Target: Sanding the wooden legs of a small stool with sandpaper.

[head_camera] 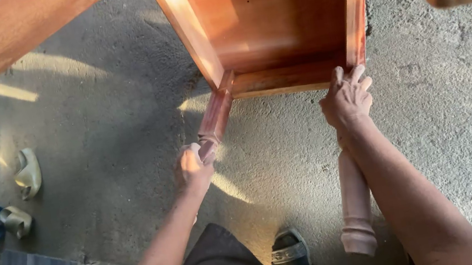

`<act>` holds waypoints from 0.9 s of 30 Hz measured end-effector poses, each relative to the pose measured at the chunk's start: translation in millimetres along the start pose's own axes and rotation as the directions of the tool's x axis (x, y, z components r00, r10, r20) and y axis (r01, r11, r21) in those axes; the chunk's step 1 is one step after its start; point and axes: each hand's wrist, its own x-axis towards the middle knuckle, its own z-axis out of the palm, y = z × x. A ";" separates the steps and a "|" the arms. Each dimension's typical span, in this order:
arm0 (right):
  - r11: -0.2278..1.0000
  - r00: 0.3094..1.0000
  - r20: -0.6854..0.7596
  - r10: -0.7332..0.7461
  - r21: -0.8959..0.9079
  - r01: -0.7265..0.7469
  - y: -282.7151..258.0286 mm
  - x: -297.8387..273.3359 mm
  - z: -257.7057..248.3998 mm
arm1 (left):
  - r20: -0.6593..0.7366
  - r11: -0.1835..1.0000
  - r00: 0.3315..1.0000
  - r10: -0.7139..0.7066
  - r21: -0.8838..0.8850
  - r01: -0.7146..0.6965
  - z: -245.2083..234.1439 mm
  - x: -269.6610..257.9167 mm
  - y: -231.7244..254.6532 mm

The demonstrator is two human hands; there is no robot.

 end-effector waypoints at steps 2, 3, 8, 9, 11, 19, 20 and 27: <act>0.999 0.998 0.048 0.033 0.024 -0.034 0.1 0.3 2.4 | -0.002 0.999 1.000 0.002 0.039 -0.002 -8.7 -15.4 -1.3; 0.999 0.998 0.049 0.039 0.022 -0.040 1.5 3.8 1.0 | 0.003 0.999 1.000 0.005 0.037 -0.005 -12.8 -17.9 5.5; 0.995 0.997 -0.081 0.001 0.099 0.007 -2.8 -8.8 -6.8 | 0.058 0.993 0.995 -0.079 0.089 0.073 3.2 -5.9 -6.1; 0.996 0.993 -0.114 0.003 0.094 0.007 6.0 -6.5 2.6 | 0.041 0.996 0.997 -0.058 0.069 0.055 5.4 -1.5 -3.7; 0.933 0.931 -0.364 0.028 0.343 0.106 26.4 4.7 18.3 | 0.028 0.991 1.000 -0.002 0.130 -0.002 13.0 12.2 4.1; 0.225 0.470 -0.880 -0.069 0.445 0.867 -7.4 -76.6 -272.4 | 0.152 0.997 0.988 -0.006 0.082 -0.006 5.4 -1.7 -16.6; 0.239 0.528 -0.792 -0.306 0.473 0.848 -7.9 -96.5 -308.4 | 0.214 0.995 0.975 -0.058 0.092 0.039 4.5 0.8 -17.4; -0.091 -0.038 -0.148 -0.988 0.369 0.925 -63.7 -69.9 -388.6 | 0.178 0.976 0.966 -0.188 0.140 0.164 20.4 25.6 -9.4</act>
